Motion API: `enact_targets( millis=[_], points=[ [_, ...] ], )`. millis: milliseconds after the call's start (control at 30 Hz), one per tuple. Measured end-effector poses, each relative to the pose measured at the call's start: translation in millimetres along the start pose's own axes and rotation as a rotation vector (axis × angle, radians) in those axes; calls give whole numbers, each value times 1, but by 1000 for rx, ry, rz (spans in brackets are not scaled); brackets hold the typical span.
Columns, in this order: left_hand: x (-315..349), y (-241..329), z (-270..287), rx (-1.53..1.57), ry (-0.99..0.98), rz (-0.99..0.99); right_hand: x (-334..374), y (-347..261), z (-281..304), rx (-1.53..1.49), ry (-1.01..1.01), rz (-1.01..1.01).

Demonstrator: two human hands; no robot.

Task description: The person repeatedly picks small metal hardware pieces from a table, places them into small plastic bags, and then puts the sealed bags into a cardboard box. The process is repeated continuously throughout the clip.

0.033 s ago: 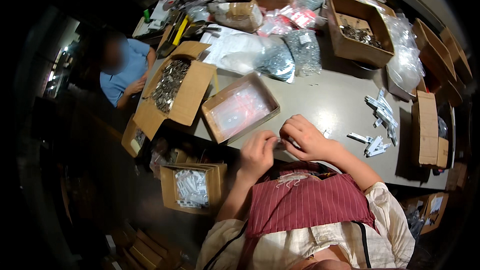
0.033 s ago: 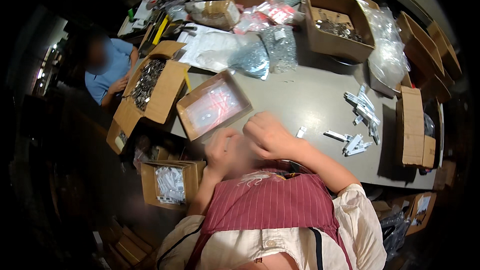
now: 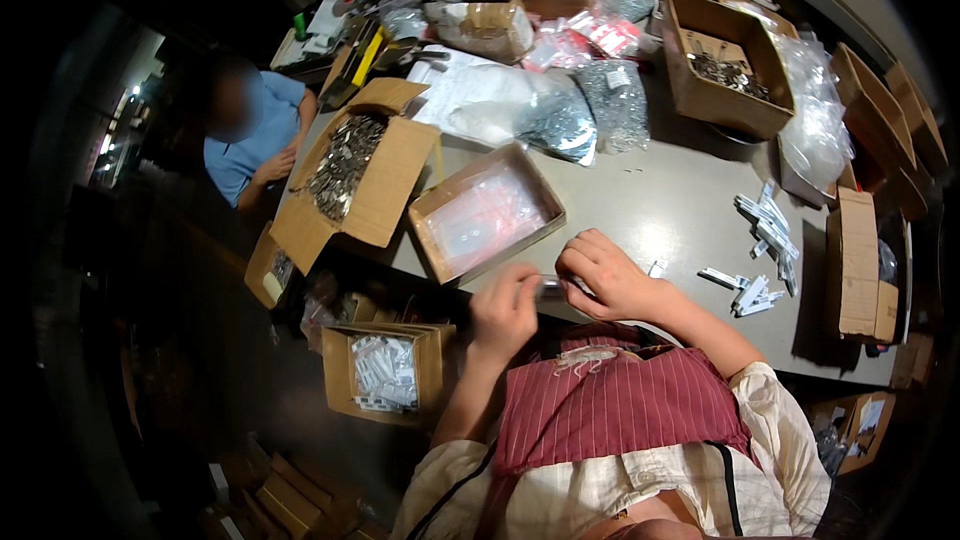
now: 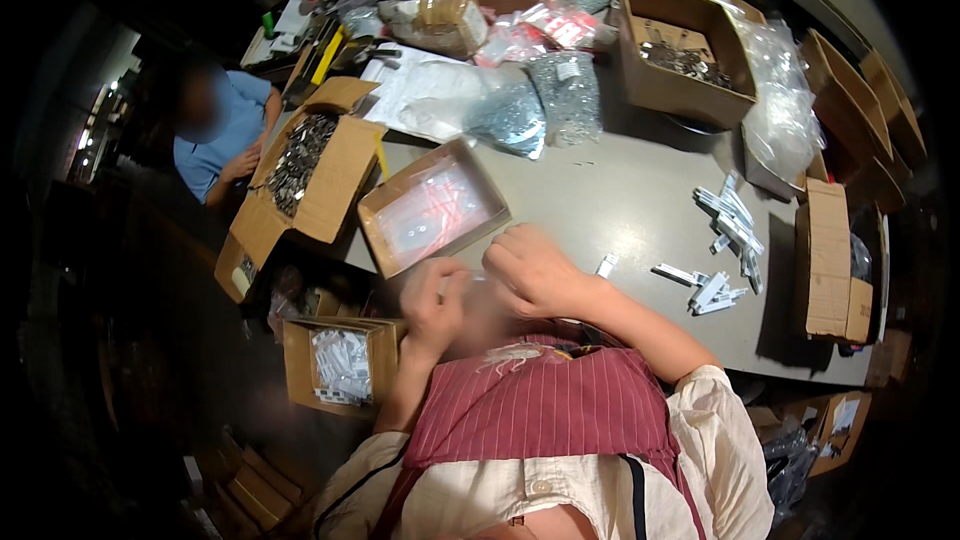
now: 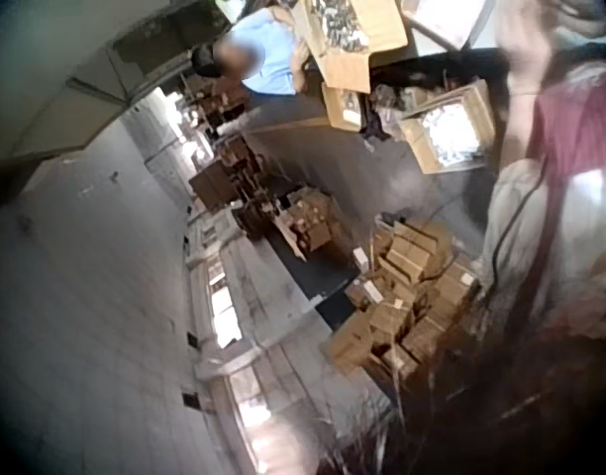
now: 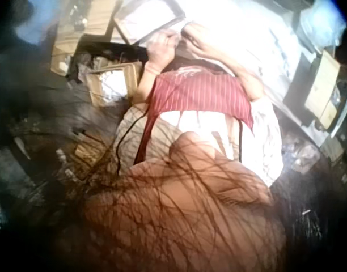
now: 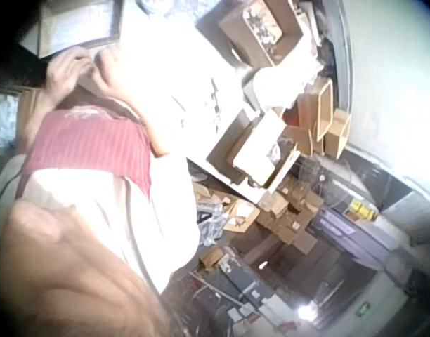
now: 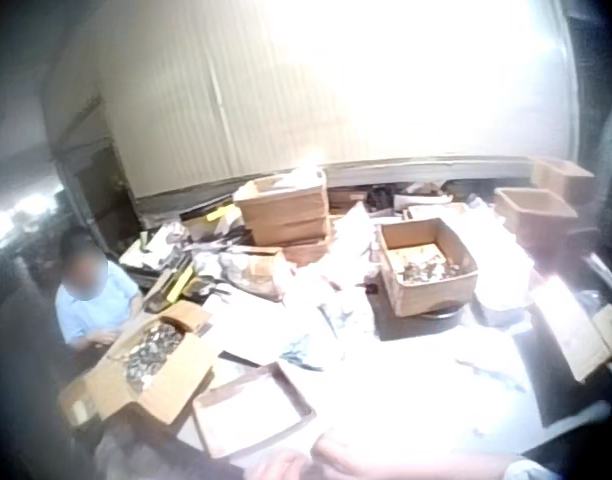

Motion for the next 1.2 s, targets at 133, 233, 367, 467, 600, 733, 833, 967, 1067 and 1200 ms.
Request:
enact_targets(
  millis=[133,233,367,467,600,733,833,967,1067,1200],
  points=[
    [41,-39,66,-145,205,242,-35,19,-41,-181,-73,80],
    [97,-79,120,-52,470,614,-65,57,-69,-101,-88,-39],
    [167,-125,162,-382,536,716,-98,128,-129,75,-321,-56],
    [219,-162,172,-390,629,837,-114,141,-161,140,-358,15],
    [276,-198,175,-274,642,888,-131,141,-171,191,-479,-40],
    [210,-186,139,-156,486,816,-111,176,-159,-64,-319,-177],
    [125,-137,105,-288,305,621,-103,137,-116,-205,-203,-306],
    [20,-68,58,-460,14,178,-82,104,-85,-351,-137,-341],
    [-23,-62,23,-411,-84,-11,-76,103,-66,-256,-16,-342],
    [-43,-117,-21,-159,-164,199,-67,121,-46,-200,149,-450]
  ],
)
Point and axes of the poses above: each hand's wrist, its own x-axis away from the middle knuckle, its own z-axis out of the back of the hand, y = z × x, the point moved 4 cm from there along -x, towards the middle knuckle, and after that the axes turned 6 degrees about -y, right-handed, at the moved point
